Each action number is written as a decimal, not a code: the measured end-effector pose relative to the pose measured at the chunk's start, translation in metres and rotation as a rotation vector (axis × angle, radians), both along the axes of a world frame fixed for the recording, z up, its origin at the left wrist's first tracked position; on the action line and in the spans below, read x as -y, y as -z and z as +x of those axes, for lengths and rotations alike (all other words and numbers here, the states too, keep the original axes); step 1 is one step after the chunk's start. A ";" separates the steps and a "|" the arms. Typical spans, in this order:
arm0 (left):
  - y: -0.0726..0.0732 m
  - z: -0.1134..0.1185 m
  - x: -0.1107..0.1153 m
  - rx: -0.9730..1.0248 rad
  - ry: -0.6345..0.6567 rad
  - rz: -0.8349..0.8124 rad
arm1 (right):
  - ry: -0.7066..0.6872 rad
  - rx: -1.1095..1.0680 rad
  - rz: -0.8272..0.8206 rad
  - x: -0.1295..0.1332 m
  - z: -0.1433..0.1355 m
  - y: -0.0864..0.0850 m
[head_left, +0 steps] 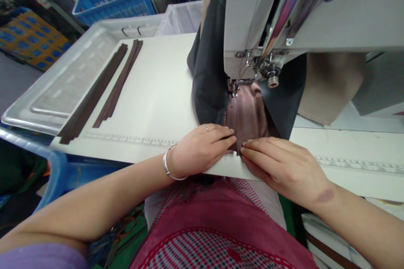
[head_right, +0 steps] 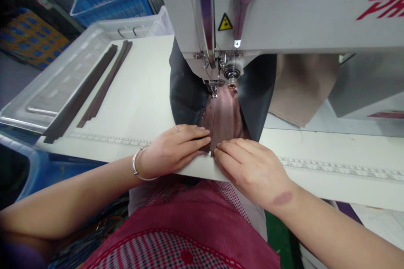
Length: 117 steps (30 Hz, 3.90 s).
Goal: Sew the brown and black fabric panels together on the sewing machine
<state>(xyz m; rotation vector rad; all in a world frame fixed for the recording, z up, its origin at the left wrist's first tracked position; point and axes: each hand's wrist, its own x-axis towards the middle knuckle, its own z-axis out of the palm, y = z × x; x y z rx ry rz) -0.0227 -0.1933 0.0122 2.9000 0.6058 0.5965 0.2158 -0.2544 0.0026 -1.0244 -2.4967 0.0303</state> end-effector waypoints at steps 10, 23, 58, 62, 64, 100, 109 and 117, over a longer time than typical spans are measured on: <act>-0.004 0.004 0.005 -0.094 0.011 0.041 | -0.025 0.013 0.022 0.001 -0.003 0.004; -0.013 0.008 0.012 -0.159 -0.009 0.006 | 0.044 -0.076 -0.004 0.006 -0.011 0.002; 0.004 0.001 -0.037 0.082 0.065 -0.092 | 0.062 -0.080 -0.071 -0.030 -0.005 -0.002; 0.004 0.002 -0.037 0.108 0.042 -0.109 | 0.061 -0.062 -0.078 -0.028 -0.004 -0.002; 0.004 0.003 -0.037 0.077 0.052 -0.085 | 0.054 -0.053 -0.078 -0.028 -0.004 -0.002; 0.010 0.008 -0.091 -0.051 0.029 0.029 | 0.111 0.107 -0.096 -0.082 0.000 -0.005; 0.011 0.015 -0.111 -0.034 -0.051 -0.004 | 0.196 0.173 -0.102 -0.098 -0.003 0.000; 0.010 0.019 -0.118 -0.082 -0.085 -0.017 | 0.248 0.155 -0.142 -0.103 -0.006 -0.005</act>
